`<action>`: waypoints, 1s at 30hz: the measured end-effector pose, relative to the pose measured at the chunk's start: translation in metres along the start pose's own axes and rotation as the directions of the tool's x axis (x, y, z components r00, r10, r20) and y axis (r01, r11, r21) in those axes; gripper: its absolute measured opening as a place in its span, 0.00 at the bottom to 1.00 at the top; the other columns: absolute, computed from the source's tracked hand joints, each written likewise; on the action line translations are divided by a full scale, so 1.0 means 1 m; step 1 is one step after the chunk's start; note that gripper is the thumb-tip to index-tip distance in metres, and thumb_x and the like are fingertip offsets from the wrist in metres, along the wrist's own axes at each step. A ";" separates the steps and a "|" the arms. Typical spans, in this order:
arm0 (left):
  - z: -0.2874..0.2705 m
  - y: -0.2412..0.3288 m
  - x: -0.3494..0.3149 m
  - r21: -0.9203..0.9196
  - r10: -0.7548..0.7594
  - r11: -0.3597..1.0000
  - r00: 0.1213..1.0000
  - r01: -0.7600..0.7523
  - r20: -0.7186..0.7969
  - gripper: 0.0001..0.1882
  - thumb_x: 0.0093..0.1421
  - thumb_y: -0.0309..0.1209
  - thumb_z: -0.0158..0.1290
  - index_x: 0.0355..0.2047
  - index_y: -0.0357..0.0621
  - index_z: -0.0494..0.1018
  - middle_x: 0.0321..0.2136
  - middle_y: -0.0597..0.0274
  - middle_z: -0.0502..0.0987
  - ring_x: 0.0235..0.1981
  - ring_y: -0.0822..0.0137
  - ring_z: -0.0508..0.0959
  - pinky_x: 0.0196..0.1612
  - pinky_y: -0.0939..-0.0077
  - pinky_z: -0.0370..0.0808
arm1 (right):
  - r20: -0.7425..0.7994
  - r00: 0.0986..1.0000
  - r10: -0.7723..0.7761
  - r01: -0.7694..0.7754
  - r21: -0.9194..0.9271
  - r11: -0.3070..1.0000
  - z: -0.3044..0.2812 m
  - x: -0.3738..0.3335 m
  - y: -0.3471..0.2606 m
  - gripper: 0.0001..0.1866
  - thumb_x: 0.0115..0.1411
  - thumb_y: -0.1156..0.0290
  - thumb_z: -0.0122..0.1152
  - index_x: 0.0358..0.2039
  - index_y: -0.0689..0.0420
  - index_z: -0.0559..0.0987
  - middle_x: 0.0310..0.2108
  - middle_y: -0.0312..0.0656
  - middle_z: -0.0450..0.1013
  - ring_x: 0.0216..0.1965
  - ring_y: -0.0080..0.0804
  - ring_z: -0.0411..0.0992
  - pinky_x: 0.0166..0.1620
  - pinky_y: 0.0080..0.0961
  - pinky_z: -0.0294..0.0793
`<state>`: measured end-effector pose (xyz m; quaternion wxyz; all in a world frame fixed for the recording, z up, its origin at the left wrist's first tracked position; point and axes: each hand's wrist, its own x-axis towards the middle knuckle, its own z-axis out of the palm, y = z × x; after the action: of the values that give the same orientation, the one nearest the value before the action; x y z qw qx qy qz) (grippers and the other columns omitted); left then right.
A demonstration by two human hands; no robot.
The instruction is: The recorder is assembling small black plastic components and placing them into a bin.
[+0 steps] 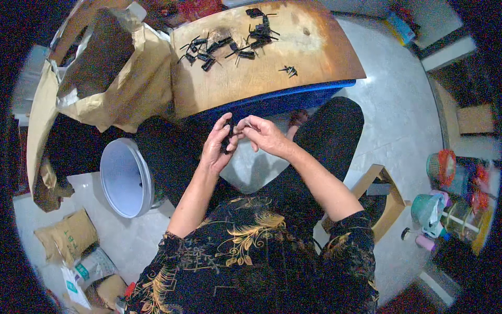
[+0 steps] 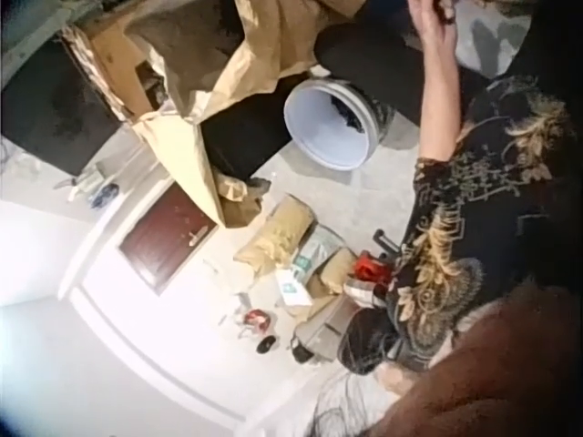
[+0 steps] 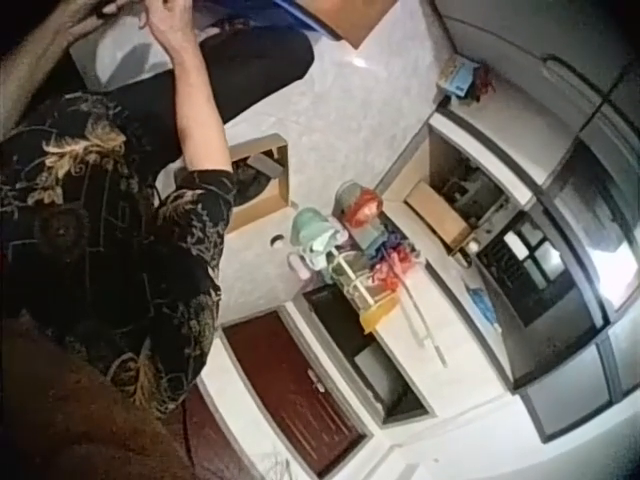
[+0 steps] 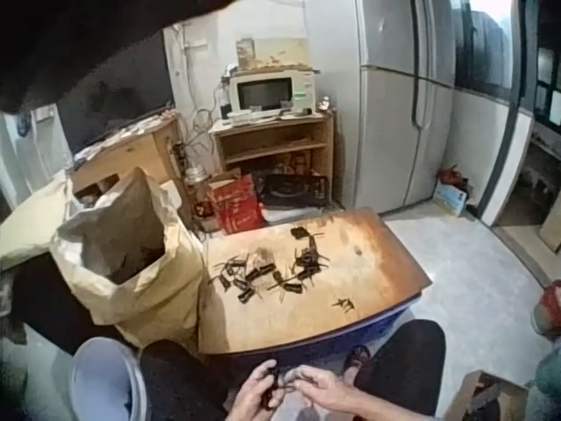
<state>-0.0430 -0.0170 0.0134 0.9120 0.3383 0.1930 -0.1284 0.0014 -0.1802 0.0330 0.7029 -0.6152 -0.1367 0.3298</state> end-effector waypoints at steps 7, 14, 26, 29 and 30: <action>0.008 -0.004 -0.006 0.032 -0.048 0.998 0.995 0.045 0.086 0.16 0.59 0.27 0.45 0.48 0.47 0.61 0.28 0.60 0.71 0.18 0.74 0.67 0.14 0.89 0.59 | -0.080 0.997 0.019 -0.031 -0.160 0.987 -0.004 -0.003 0.011 0.10 0.57 0.69 0.55 0.36 0.61 0.69 0.28 0.33 0.67 0.22 0.12 0.62 0.19 0.10 0.61; 0.007 -0.011 -0.004 0.124 -0.097 0.990 0.959 0.066 0.266 0.17 0.59 0.31 0.48 0.48 0.46 0.64 0.30 0.60 0.72 0.19 0.76 0.70 0.15 0.91 0.61 | -0.058 0.993 0.107 -0.105 0.030 0.994 -0.013 -0.001 0.017 0.09 0.56 0.68 0.57 0.32 0.59 0.71 0.21 0.31 0.68 0.19 0.13 0.62 0.20 0.13 0.57; 0.019 -0.004 -0.009 0.714 0.024 0.675 0.973 -0.184 0.228 0.20 0.58 0.24 0.45 0.52 0.42 0.62 0.39 0.63 0.73 0.34 0.78 0.74 0.19 0.90 0.65 | -0.161 0.987 0.017 -0.057 -0.243 0.968 -0.019 0.008 0.048 0.15 0.58 0.59 0.52 0.33 0.60 0.73 0.20 0.33 0.67 0.22 0.19 0.64 0.26 0.19 0.65; 0.004 -0.009 -0.002 0.731 0.069 0.676 0.996 -0.093 0.063 0.19 0.58 0.25 0.45 0.51 0.41 0.63 0.37 0.63 0.74 0.30 0.79 0.73 0.18 0.90 0.65 | -0.169 0.975 0.147 -0.147 0.010 0.989 -0.011 0.005 0.040 0.17 0.61 0.57 0.47 0.38 0.59 0.71 0.17 0.31 0.63 0.17 0.17 0.61 0.18 0.16 0.60; 0.004 -0.009 -0.002 0.729 0.072 0.679 0.996 -0.090 0.055 0.19 0.58 0.25 0.45 0.51 0.41 0.63 0.37 0.63 0.74 0.30 0.79 0.73 0.18 0.90 0.65 | -0.145 0.950 0.276 -0.248 0.187 0.951 -0.006 0.003 0.031 0.18 0.62 0.56 0.44 0.41 0.59 0.70 0.16 0.30 0.61 0.14 0.15 0.58 0.14 0.14 0.56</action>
<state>-0.0467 -0.0259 0.0119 0.7088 0.6801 0.1007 -0.1581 -0.0020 -0.1827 0.0013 0.7108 -0.5926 0.0345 0.3773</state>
